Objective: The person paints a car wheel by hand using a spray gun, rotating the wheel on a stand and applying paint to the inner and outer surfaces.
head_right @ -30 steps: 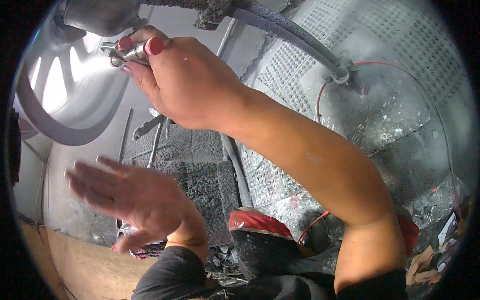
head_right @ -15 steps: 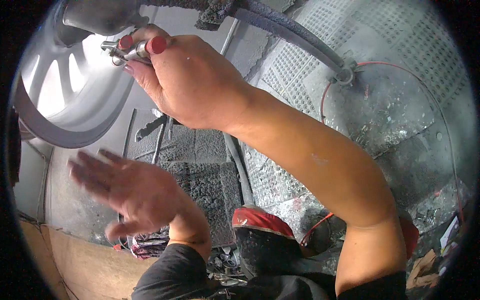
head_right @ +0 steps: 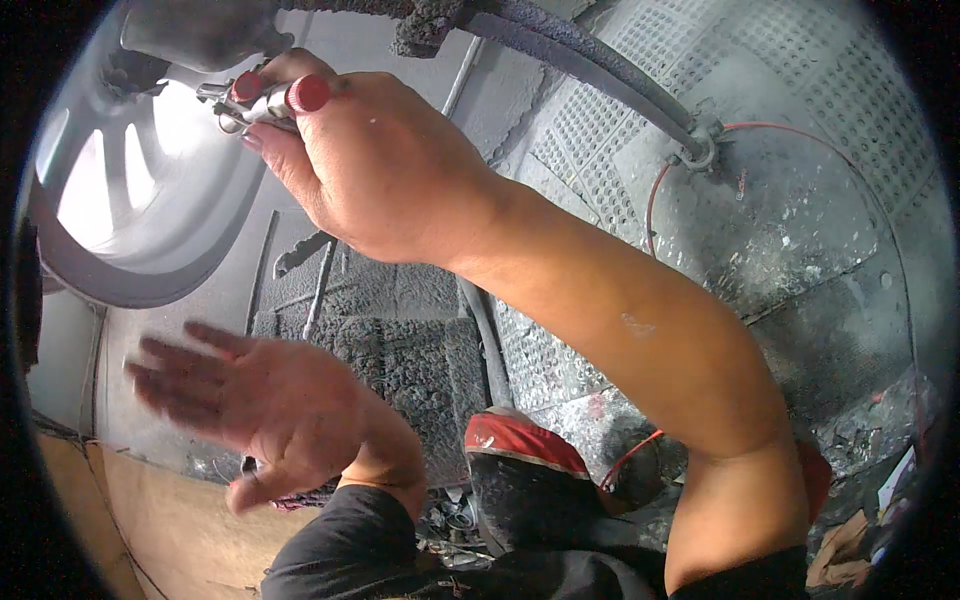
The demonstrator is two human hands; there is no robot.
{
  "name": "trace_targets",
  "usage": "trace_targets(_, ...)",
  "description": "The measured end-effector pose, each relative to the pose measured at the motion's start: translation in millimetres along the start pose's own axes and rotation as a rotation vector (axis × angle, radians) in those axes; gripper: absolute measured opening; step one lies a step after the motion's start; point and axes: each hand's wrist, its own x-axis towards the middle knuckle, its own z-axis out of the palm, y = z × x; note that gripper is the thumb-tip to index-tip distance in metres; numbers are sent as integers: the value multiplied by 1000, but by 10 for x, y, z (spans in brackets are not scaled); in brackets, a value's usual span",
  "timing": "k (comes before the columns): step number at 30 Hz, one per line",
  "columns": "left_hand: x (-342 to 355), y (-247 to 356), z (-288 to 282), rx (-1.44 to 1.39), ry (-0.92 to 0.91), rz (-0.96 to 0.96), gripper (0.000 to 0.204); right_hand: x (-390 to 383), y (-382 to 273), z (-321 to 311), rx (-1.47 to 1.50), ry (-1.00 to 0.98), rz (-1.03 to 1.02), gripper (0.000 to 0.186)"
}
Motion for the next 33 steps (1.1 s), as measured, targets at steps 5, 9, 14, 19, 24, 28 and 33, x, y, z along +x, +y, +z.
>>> trace_targets(5, 341, -534, -891, 249, 143, -134, 88, 21, -71, 95, -26, -58, 43, 23)
trace_targets(9, 244, -765, -756, 358, 200, -265, 76, 48, -77, 88, -6, -40, 28, 24)
trace_targets(14, -14, 25, 58, 58, 75, -106, 91, 53, -109, -26, -30, -70, 68, 24)
trace_targets(19, 258, -137, -476, 275, 46, 18, 93, 67, -168, 52, -10, -33, 87, 23)
trace_targets(24, 322, -777, -919, 501, 77, -249, 81, 69, -156, 74, 5, 28, 0, 22)
trace_targets(28, 179, -56, -25, 178, 79, -183, 91, 67, -151, 35, -107, 6, -5, 22)
trace_targets(33, 184, 66, -72, 54, 16, 8, 92, 137, -161, -23, -118, 0, 37, 24)
